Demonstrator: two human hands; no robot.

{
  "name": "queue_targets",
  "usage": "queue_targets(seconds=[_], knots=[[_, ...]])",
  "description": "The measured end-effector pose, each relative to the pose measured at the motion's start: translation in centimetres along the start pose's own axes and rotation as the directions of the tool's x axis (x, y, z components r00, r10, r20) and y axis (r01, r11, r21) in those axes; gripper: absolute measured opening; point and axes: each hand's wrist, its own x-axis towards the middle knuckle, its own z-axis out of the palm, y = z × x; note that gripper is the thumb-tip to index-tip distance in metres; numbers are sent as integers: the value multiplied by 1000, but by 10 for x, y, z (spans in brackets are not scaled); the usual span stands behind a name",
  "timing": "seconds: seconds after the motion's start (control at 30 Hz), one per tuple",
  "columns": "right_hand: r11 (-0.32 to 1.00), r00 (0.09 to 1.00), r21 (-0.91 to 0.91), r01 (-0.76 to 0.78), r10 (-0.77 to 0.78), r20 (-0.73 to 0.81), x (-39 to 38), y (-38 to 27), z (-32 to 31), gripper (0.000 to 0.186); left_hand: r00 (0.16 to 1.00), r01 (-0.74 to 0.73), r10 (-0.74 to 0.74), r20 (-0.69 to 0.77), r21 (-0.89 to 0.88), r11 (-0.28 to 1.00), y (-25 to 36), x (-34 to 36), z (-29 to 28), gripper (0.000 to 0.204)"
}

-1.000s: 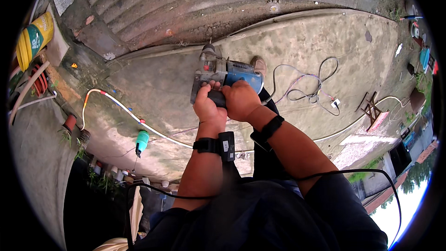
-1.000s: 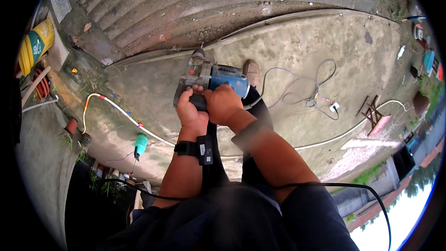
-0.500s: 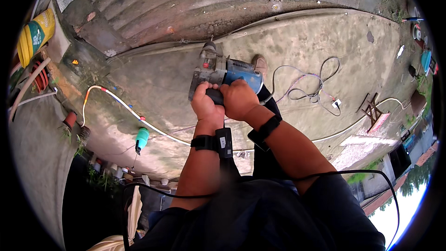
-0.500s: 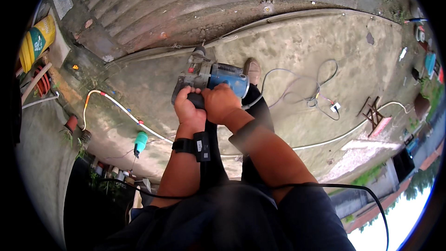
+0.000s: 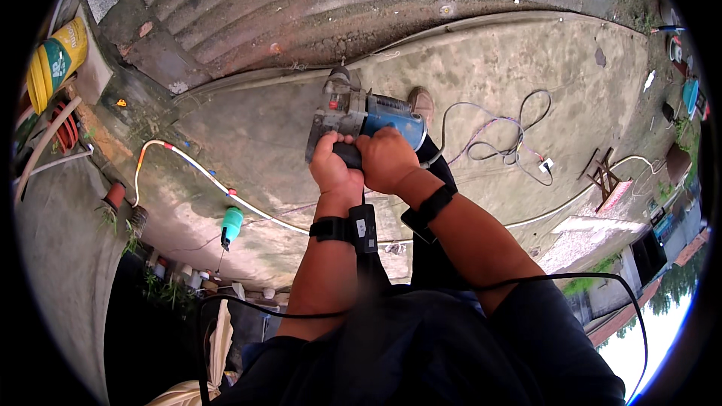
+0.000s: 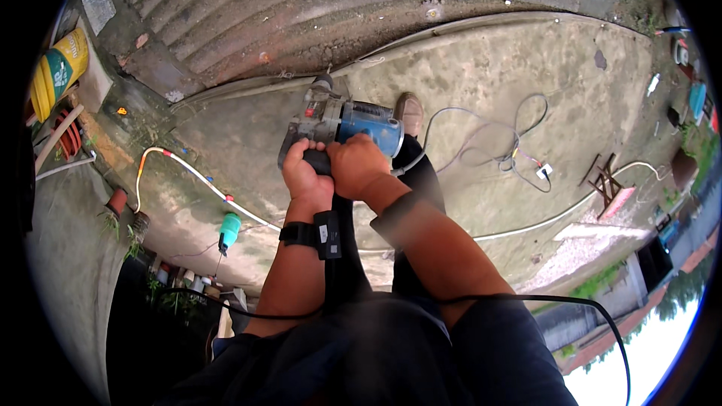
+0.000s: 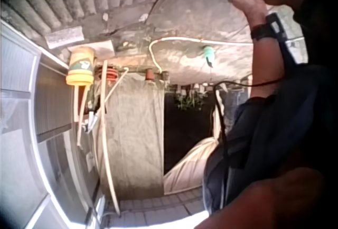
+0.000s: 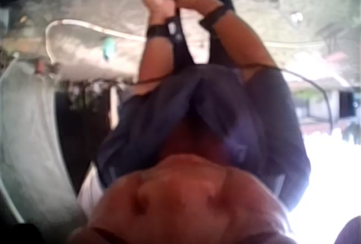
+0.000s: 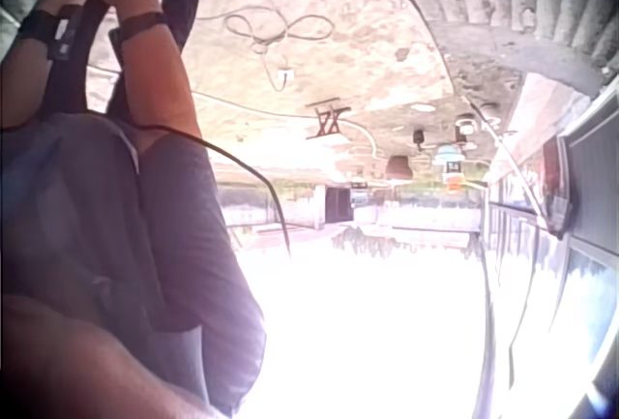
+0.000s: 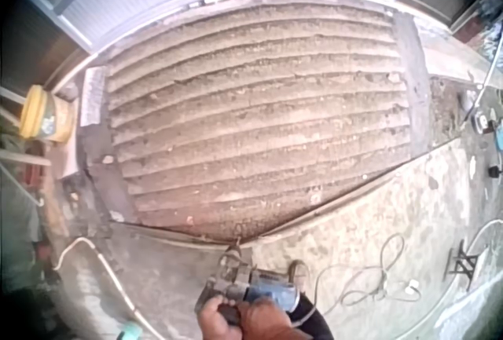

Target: The person uses a demolition hammer to break concrete along a patio edge, marks a guideline using a pencil, and uses a chisel by hand to refine and clean the edge.

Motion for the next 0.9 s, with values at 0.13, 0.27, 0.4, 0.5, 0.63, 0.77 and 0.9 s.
queue_targets(seconds=[0.13, 0.27, 0.4, 0.5, 0.63, 0.77, 0.9], knots=[[1000, 1000, -2, -11, 11, 28, 1, -3, -5, 20, 1000, 13, -13, -3, -10, 1000, 1, 3, 0, 8], [1000, 999, 2, -14, 14, 35, 3, -1, -2, 20, 1000, 23, -23, -21, -5, 1000, 2, 0, 4, 9], [1000, 1000, 19, 6, -6, 4, 5, 2, 1, 21, 1000, 22, -22, -16, 10, 1000, 3, 1, 5, 8], [1000, 999, 5, 1, -1, 33, 8, 1, -5, 21, 1000, 17, -17, -10, 2, 1000, 4, 2, 7, 8], [1000, 999, 10, 1, -1, 42, 9, 1, -6, 21, 1000, 10, -10, -4, -3, 1000, 4, 3, 7, 8], [1000, 999, 9, 6, -7, 51, 9, 1, -10, 21, 1000, 7, -7, -16, 7, 1000, 4, 6, 5, 8], [1000, 999, 23, 17, -18, 40, 10, 4, -8, 21, 1000, 1, -1, -24, 7, 1000, 2, 7, 7, 8]])
